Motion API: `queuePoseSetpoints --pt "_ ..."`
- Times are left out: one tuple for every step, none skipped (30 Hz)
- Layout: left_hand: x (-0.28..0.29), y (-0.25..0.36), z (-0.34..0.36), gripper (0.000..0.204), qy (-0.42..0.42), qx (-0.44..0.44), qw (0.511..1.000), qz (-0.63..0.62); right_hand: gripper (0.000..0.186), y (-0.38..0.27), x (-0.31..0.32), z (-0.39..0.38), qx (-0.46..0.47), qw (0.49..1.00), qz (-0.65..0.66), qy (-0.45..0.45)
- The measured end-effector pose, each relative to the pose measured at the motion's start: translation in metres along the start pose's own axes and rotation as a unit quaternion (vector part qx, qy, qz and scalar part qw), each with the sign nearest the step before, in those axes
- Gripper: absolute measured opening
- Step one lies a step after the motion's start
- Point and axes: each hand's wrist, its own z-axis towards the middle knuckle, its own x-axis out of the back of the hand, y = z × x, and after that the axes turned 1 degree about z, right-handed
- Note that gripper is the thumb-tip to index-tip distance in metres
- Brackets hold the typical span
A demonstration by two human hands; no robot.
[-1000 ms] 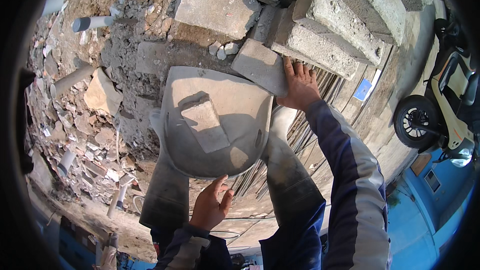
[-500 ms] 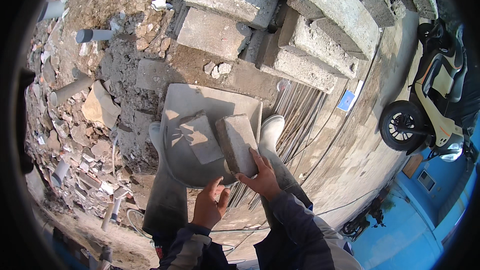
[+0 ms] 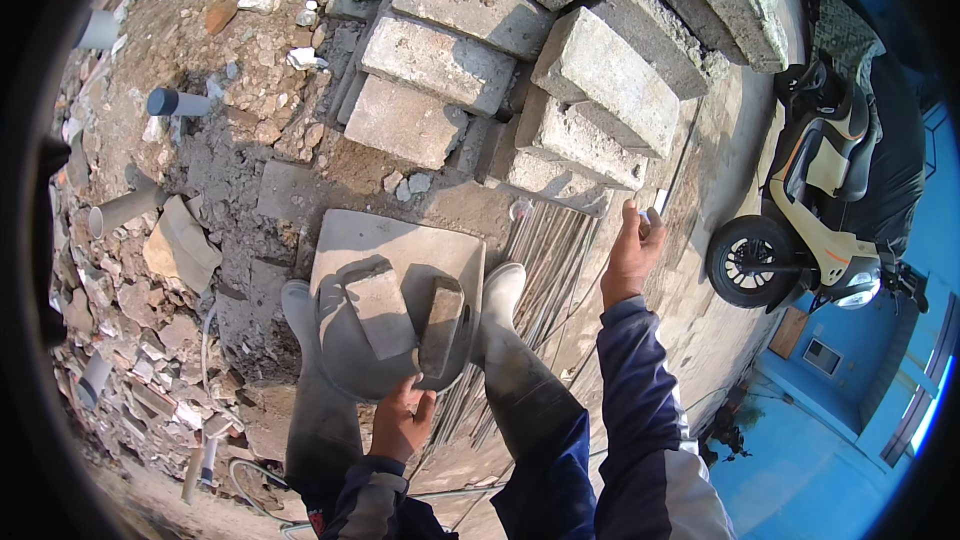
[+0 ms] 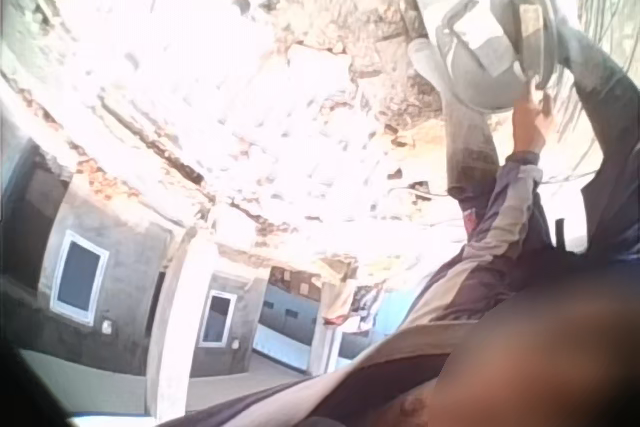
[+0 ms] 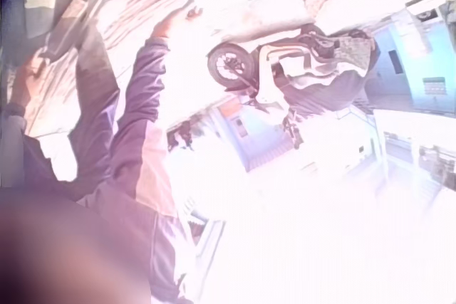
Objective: The person carries a plastic basin filled with bricks from a pile near a scooter to a wall area and unloads them. The person repeats this process multiple times, walking back and forth between the two locations.
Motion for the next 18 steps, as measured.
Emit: queuePoseSetpoints --pt "0.0 0.0 0.0 0.04 0.004 -0.008 1.0 -0.001 0.064 -0.008 0.002 0.022 -0.064 0.998 0.016 0.013" --pt "0.001 -0.001 0.001 0.04 -0.001 -0.016 1.0 0.0 0.072 -0.016 -0.001 0.045 -0.093 0.996 0.007 -0.012" --pt "0.001 -0.002 0.001 0.04 -0.003 -0.024 1.0 -0.004 0.076 -0.021 -0.008 0.063 -0.089 0.996 0.024 -0.019" --pt "0.001 -0.002 0.002 0.04 -0.002 -0.03 1.0 -0.004 0.074 -0.028 -0.018 0.078 -0.086 0.993 0.079 -0.025" --pt "0.001 -0.003 0.001 0.04 -0.006 -0.025 1.0 0.002 0.074 -0.036 -0.028 0.09 -0.039 0.994 0.086 -0.052" --pt "0.002 -0.003 0.001 0.041 0.0 -0.02 1.0 -0.016 0.074 -0.044 -0.035 0.098 -0.07 0.991 0.106 -0.043" --pt "0.002 -0.004 0.002 0.041 0.0 -0.009 1.0 -0.029 0.074 -0.053 -0.042 0.103 -0.094 0.986 0.128 -0.041" --pt "0.002 -0.003 0.002 0.041 -0.006 0.007 0.999 -0.048 0.072 -0.058 -0.05 0.104 -0.085 0.993 0.071 -0.027" --pt "0.002 -0.003 0.002 0.041 0.003 -0.002 0.999 -0.044 0.07 -0.064 -0.056 0.102 -0.069 0.997 0.017 -0.026" --pt "0.001 -0.003 0.002 0.04 0.008 -0.005 0.999 -0.044 0.067 -0.068 -0.06 0.097 -0.044 0.998 -0.04 -0.011" --pt "0.001 -0.002 0.003 0.04 0.019 -0.014 0.998 -0.049 0.069 -0.071 -0.061 0.089 -0.047 0.997 -0.035 -0.043" --pt "0.001 0.0 0.003 0.04 0.011 -0.008 0.999 -0.033 0.073 -0.074 -0.057 0.08 -0.044 0.997 -0.034 -0.055" --pt "0.0 0.002 0.004 0.04 0.009 -0.011 1.0 -0.024 0.077 -0.076 -0.053 0.069 -0.019 0.997 -0.028 -0.073" --pt "-0.001 0.004 0.004 0.04 -0.001 -0.01 1.0 -0.015 0.074 -0.075 -0.046 0.056 0.038 0.988 -0.121 -0.085" --pt "-0.002 0.006 0.006 0.04 -0.004 -0.021 1.0 -0.007 0.074 -0.077 -0.039 0.046 -0.01 0.988 -0.098 -0.115" --pt "-0.002 0.008 0.007 0.041 -0.011 -0.028 1.0 0.002 0.08 -0.084 -0.03 0.04 0.034 0.975 -0.162 -0.147" --pt "-0.002 0.009 0.008 0.041 -0.02 -0.022 0.999 0.018 0.086 -0.089 -0.026 0.036 0.077 0.954 -0.222 -0.184" --pt "-0.002 0.009 0.009 0.041 -0.011 -0.037 0.999 0.012 0.093 -0.095 -0.025 0.036 0.217 0.913 -0.319 -0.132"
